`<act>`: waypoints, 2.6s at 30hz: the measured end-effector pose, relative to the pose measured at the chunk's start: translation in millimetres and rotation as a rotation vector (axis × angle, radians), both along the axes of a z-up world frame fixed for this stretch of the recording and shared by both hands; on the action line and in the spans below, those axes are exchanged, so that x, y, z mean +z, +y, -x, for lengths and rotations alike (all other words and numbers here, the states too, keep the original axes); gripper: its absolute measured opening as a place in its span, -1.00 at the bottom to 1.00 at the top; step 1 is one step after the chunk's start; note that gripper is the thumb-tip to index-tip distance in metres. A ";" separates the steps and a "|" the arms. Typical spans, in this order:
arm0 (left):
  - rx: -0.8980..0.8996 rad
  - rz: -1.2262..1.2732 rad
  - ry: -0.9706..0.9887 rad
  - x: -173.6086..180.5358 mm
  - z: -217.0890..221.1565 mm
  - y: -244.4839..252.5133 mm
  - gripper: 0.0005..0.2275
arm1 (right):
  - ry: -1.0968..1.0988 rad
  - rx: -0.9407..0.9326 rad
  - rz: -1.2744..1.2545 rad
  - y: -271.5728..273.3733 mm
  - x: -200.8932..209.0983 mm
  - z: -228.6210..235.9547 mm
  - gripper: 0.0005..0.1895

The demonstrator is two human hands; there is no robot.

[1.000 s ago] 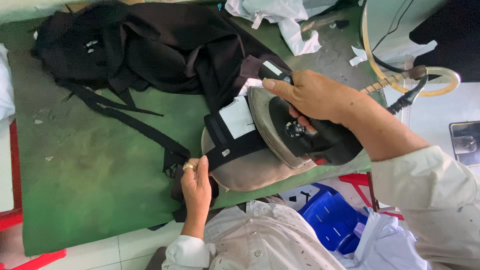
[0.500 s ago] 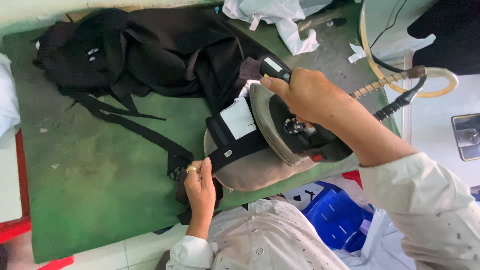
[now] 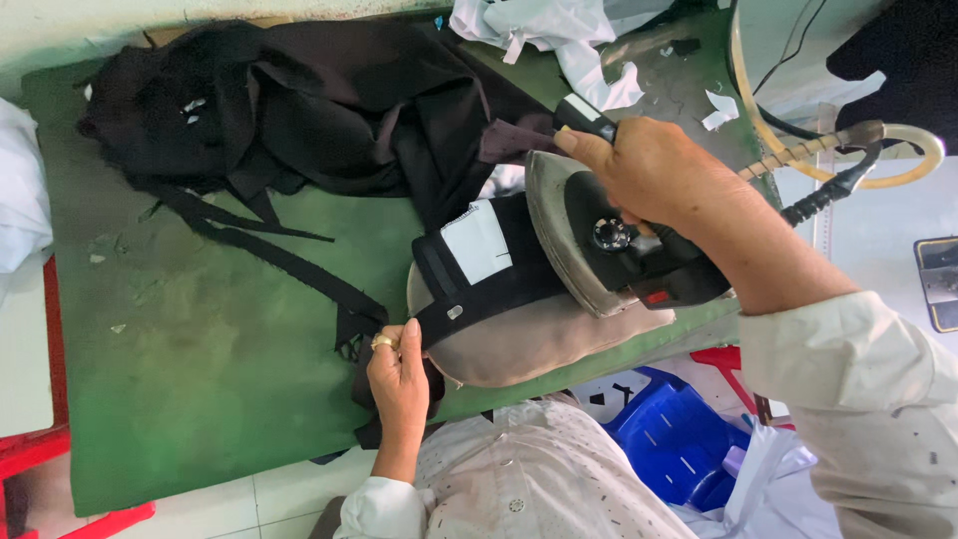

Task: The person presses different parts of black trousers on a padded board using an iron and a stone block.

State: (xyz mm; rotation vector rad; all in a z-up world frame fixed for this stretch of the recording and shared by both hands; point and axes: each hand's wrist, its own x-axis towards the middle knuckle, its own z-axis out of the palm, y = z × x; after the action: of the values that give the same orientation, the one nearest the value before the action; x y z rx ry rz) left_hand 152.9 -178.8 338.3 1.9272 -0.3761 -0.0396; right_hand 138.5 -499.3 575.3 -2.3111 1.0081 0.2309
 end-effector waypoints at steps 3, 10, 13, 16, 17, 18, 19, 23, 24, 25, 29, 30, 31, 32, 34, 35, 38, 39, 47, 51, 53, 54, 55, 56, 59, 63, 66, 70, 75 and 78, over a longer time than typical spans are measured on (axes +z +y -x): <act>-0.002 -0.018 0.031 -3.1 -0.5 1.8 -0.65 | -0.017 0.003 -0.004 -11.3 -4.3 3.3 -0.22; 0.020 -0.069 0.016 -11.1 1.5 3.9 -0.67 | 0.015 0.018 0.025 -19.9 3.9 9.6 -0.22; 0.027 -0.070 0.007 -6.0 1.5 2.9 -0.65 | 0.008 0.015 0.028 -25.2 4.0 10.8 -0.20; 0.022 -0.041 0.029 -4.3 2.3 1.5 -0.66 | -0.002 0.006 0.004 -35.3 -0.9 11.1 -0.23; 0.035 -0.054 0.030 -6.3 3.4 1.7 -0.66 | 0.015 0.013 0.012 -34.4 1.3 12.6 -0.23; 0.048 -0.068 0.031 -8.2 4.6 1.8 -0.65 | 0.032 0.019 0.021 -33.6 3.6 14.1 -0.22; 0.052 -0.069 0.029 -8.2 4.6 2.1 -0.65 | 0.030 0.023 0.020 -33.9 5.3 15.8 -0.22; 0.050 -0.069 0.036 -7.1 5.1 1.4 -0.64 | 0.019 0.038 0.006 -37.9 9.6 21.3 -0.23; 0.043 -0.066 0.035 -6.6 5.5 0.8 -0.63 | 0.022 0.028 -0.016 -39.7 9.8 22.2 -0.24; 0.048 -0.068 0.034 -6.0 5.6 0.4 -0.63 | 0.021 0.033 -0.018 -42.2 8.6 23.6 -0.24; 0.048 -0.047 0.063 -6.9 7.2 0.4 -0.63 | 0.052 0.062 -0.032 -43.7 13.2 28.4 -0.24; 0.054 -0.054 0.061 -8.6 7.8 0.2 -0.63 | 0.088 0.085 -0.024 -42.2 16.6 29.1 -0.22; 0.056 -0.053 0.060 -8.2 8.3 -0.1 -0.63 | 0.086 0.086 -0.023 -38.7 26.4 28.9 -0.22; 0.059 -0.045 0.072 -7.9 8.6 -0.2 -0.62 | 0.178 0.179 -0.038 -35.0 36.2 28.6 -0.25; 0.067 -0.039 0.085 -8.8 8.1 0.1 -0.62 | 0.271 0.276 -0.054 -29.6 49.9 27.4 -0.28; 0.050 -0.026 0.070 -10.1 8.2 0.2 -0.62 | 0.354 0.366 -0.064 -28.3 53.9 27.8 -0.32; 0.039 -0.018 0.046 -26.1 7.7 4.2 -0.62 | 0.455 0.588 -0.065 -26.5 55.3 26.2 -0.34; 0.039 -0.022 0.038 -33.7 8.3 6.4 -0.63 | 0.473 0.715 -0.057 -26.3 53.4 25.5 -0.29; 0.047 -0.003 0.054 -21.1 8.0 1.8 -0.62 | 0.445 0.918 0.073 11.4 54.8 12.1 -0.30; 0.047 0.019 0.093 -10.8 7.8 -0.2 -0.65 | 0.410 0.951 0.126 23.1 45.6 9.9 -0.37; 0.049 0.037 0.092 -4.5 8.5 -3.7 -0.63 | 0.416 0.960 0.130 30.7 47.0 9.2 -0.36; 0.045 0.056 0.091 -1.4 8.5 -5.7 -0.60 | 0.421 0.962 0.135 34.3 47.6 9.4 -0.35; 0.043 0.055 0.091 -6.3 8.3 -4.0 -0.60 | 0.421 0.960 0.134 39.4 48.9 6.9 -0.35; 0.052 0.062 0.102 -11.3 8.2 -2.6 -0.62 | 0.416 0.985 0.123 44.2 50.0 4.4 -0.35; 0.047 0.071 0.161 -7.2 8.7 -0.9 -0.62 | 0.395 1.011 0.102 59.0 49.7 1.1 -0.39; 0.026 0.060 0.197 -14.5 4.2 3.7 -0.60 | 0.337 1.025 0.109 72.7 33.7 1.7 -0.40; 0.027 0.032 0.193 -14.1 2.1 3.9 -0.60 | 0.384 1.046 0.092 73.7 34.4 2.4 -0.39; 0.033 0.030 0.169 -11.1 2.4 2.6 -0.61 | 0.413 1.022 0.087 64.0 47.7 10.1 -0.36; 0.017 0.055 0.191 -13.8 1.2 2.6 -0.61 | 0.578 0.689 0.059 45.6 64.4 13.3 -0.31; -0.014 0.067 0.314 18.5 1.9 -1.7 -0.58 | 0.743 0.444 0.014 26.2 64.6 -3.4 -0.40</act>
State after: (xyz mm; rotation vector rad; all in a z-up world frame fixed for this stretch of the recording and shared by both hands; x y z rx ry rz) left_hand 151.0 -180.5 356.8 1.8152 -0.1777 -0.3310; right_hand 142.0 -473.1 639.9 -2.4752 0.7807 1.3345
